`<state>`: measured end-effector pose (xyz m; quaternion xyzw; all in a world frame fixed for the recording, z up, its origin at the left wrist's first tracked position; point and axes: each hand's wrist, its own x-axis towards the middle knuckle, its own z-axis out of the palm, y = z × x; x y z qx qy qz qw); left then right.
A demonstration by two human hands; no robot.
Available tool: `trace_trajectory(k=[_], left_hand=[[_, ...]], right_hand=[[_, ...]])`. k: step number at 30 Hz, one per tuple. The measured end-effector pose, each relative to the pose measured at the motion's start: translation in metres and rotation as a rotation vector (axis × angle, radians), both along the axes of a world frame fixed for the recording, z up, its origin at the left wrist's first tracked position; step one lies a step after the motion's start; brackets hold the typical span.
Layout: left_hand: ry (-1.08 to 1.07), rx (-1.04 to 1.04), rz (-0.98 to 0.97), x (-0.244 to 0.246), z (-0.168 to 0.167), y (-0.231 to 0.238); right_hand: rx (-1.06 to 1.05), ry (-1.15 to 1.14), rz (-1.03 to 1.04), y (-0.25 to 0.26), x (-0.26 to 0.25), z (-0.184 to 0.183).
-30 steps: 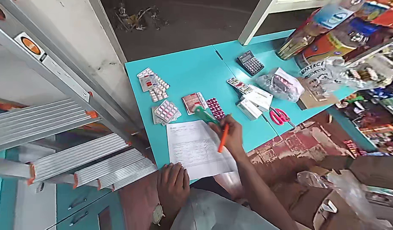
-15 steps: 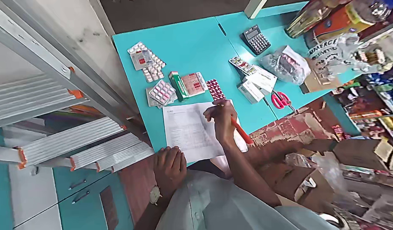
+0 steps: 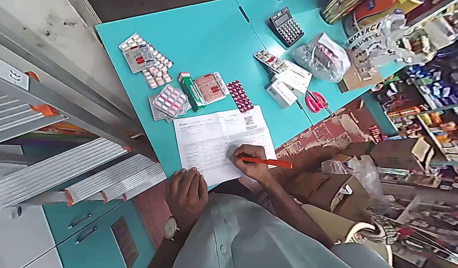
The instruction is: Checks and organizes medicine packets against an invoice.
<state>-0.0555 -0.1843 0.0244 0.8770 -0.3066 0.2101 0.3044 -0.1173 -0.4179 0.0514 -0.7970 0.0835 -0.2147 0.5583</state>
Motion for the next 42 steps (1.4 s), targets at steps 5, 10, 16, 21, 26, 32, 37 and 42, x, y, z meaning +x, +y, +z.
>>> trace_trajectory(k=[5,10,16,21,26,32,37,42], left_hand=[[-0.006,0.004,-0.007,0.001,-0.002,0.001],[-0.019,0.000,-0.001,0.002,-0.001,0.000],[-0.037,-0.123,-0.088,0.000,-0.007,0.008],[-0.073,-0.118,-0.110,0.001,-0.005,0.006],[-0.076,-0.095,-0.076,-0.002,-0.004,0.005],[-0.091,-0.053,-0.070,-0.001,-0.006,0.003],[-0.083,-0.069,-0.065,-0.001,-0.006,0.004],[-0.071,-0.087,-0.059,-0.002,-0.006,0.004]], right_hand=[[-0.150,0.033,-0.018,0.004,0.001,-0.001],[-0.257,0.017,-0.150,0.009,0.002,0.000],[0.287,-0.052,-0.126,-0.004,0.004,0.005],[0.176,-0.008,-0.131,-0.001,0.010,0.003],[0.159,0.022,-0.117,-0.001,0.009,0.003],[0.125,0.019,-0.116,-0.003,0.010,0.004],[0.124,0.037,-0.126,-0.002,0.010,0.003],[0.125,0.046,-0.129,0.000,0.010,0.004]])
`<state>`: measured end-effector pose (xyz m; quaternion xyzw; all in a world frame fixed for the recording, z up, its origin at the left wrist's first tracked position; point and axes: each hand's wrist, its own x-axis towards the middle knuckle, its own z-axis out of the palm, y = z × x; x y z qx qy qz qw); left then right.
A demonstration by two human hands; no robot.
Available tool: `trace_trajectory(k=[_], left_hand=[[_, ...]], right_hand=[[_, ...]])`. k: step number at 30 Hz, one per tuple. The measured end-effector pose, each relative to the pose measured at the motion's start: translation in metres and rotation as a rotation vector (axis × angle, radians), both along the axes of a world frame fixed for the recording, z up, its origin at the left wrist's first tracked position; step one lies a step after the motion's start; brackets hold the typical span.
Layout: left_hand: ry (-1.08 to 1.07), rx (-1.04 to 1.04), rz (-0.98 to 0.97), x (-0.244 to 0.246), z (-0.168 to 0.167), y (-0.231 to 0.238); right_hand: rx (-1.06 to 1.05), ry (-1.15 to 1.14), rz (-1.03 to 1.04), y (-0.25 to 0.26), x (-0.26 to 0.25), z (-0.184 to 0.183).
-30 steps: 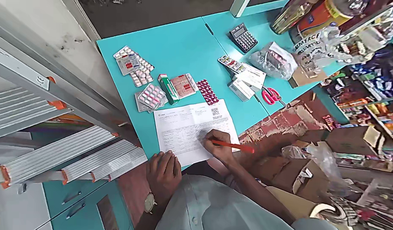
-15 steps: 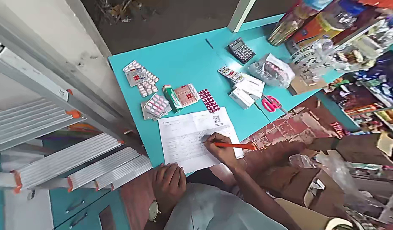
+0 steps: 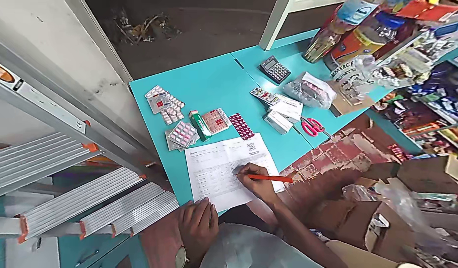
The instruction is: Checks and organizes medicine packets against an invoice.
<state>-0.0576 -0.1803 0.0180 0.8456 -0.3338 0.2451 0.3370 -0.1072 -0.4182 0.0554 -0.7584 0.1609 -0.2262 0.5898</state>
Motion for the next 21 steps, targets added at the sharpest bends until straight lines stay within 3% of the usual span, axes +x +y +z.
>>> trace_trajectory(k=[9,14,21], left_hand=[[0.019,-0.023,0.008,0.001,0.001,-0.002],[0.019,-0.045,0.032,0.002,-0.001,0.001],[0.041,-0.059,0.016,0.001,0.000,0.001]], right_hand=[[0.007,-0.001,0.053,0.010,0.010,0.002],[0.231,-0.102,0.056,0.006,0.009,-0.002],[0.227,-0.143,0.107,-0.001,0.004,-0.007]])
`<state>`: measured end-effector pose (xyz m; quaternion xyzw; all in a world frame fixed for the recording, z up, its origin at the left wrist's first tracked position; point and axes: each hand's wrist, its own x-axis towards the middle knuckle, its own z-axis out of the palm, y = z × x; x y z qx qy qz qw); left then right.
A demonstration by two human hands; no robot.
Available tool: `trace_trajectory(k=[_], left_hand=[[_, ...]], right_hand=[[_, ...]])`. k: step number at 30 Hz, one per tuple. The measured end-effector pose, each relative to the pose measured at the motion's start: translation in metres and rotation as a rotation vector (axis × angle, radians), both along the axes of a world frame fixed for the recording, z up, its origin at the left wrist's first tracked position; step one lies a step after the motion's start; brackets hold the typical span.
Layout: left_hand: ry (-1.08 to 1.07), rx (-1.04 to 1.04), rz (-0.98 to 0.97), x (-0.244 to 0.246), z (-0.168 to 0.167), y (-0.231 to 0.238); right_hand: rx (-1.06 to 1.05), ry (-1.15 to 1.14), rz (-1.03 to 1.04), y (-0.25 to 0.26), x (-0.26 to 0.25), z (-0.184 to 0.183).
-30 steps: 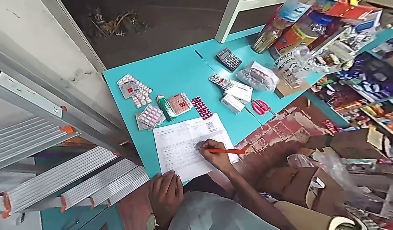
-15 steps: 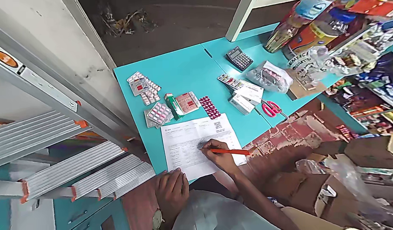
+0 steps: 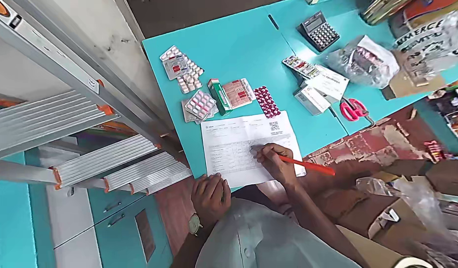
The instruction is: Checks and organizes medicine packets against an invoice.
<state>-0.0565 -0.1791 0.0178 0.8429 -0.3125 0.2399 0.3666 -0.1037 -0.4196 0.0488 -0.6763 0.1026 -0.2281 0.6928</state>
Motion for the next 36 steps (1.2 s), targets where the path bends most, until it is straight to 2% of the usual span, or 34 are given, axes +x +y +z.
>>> trace_trajectory(k=[10,22,28,32,36], left_hand=[[-0.003,0.045,-0.047,0.000,0.001,0.003],[0.000,0.106,-0.007,-0.001,0.006,0.002],[0.059,0.084,-0.062,0.001,0.011,-0.001],[0.043,0.055,-0.015,-0.001,0.003,0.005],[0.022,0.021,-0.002,0.001,0.001,0.000]], right_hand=[[0.002,0.042,-0.045,0.005,0.002,0.005],[-0.006,0.040,-0.035,0.007,0.002,0.011],[-0.033,0.039,-0.035,0.005,0.002,0.011],[-0.113,0.078,-0.036,0.009,0.004,0.006],[-0.073,0.097,-0.052,0.010,0.005,0.008]])
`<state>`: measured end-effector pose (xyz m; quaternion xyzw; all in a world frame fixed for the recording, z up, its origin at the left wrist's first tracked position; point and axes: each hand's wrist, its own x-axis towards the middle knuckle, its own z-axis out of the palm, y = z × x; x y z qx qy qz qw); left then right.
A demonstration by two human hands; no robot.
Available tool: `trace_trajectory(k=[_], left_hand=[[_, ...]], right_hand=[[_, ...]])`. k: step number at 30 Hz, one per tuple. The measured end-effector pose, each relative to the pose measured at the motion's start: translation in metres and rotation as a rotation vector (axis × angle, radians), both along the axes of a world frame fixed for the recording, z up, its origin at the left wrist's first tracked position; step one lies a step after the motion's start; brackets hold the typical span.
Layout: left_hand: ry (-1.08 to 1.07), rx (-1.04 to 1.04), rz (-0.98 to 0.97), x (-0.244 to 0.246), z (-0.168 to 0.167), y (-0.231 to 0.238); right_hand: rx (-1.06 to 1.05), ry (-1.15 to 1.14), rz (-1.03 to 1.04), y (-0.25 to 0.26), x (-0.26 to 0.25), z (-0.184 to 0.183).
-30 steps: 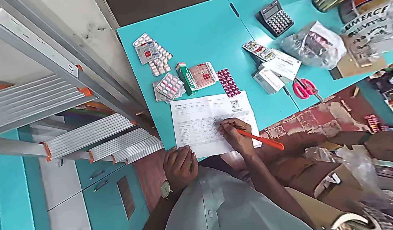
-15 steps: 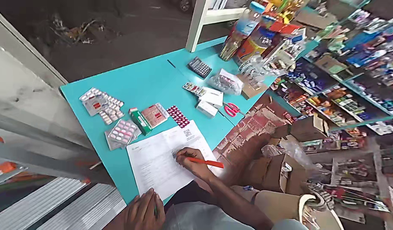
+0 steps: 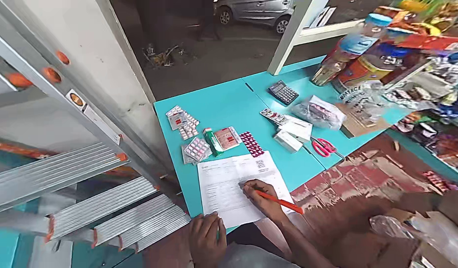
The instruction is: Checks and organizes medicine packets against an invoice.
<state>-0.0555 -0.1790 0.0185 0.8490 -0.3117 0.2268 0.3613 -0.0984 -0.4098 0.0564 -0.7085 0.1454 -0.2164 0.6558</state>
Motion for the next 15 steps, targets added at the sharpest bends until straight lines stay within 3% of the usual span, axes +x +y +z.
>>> trace_trajectory(k=[5,8,12,15], left_hand=[[-0.023,0.008,0.014,-0.002,0.002,-0.001],[-0.008,0.019,0.031,-0.003,0.004,-0.003],[-0.004,0.041,0.025,-0.006,0.001,-0.004],[-0.014,0.042,0.024,-0.004,-0.002,-0.004]], right_hand=[[0.014,-0.018,0.007,0.004,-0.001,-0.001],[-0.079,-0.004,0.054,0.002,0.008,0.010],[-0.587,0.147,0.017,-0.018,0.052,0.031],[-0.782,0.326,0.094,-0.026,0.088,0.042]])
